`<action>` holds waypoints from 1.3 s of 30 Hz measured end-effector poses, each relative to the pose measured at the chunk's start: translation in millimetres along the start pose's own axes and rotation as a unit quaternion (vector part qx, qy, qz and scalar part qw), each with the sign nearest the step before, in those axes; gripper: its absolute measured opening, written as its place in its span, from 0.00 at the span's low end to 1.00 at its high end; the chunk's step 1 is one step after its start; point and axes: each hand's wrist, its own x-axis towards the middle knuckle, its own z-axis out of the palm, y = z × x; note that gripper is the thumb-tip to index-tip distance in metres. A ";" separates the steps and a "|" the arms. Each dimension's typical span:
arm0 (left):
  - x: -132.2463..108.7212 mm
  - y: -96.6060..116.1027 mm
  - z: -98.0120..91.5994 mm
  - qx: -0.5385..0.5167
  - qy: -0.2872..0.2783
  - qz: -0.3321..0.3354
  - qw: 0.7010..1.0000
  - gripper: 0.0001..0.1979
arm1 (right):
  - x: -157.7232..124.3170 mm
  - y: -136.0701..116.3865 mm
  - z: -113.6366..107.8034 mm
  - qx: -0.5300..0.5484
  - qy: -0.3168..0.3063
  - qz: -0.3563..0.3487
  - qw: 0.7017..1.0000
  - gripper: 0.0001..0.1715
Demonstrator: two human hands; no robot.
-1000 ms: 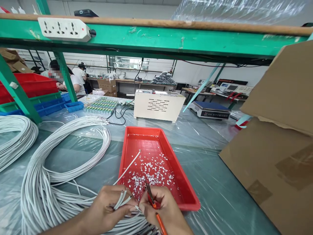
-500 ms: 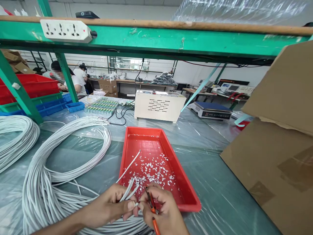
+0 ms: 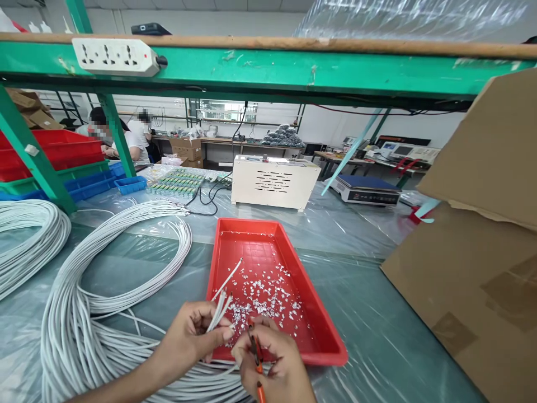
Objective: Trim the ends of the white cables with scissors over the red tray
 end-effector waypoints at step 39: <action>-1.8 -5.9 -0.1 -0.069 -0.098 -0.020 0.993 0.16 | 2.3 13.9 -0.1 -0.313 0.082 -0.267 0.908 0.11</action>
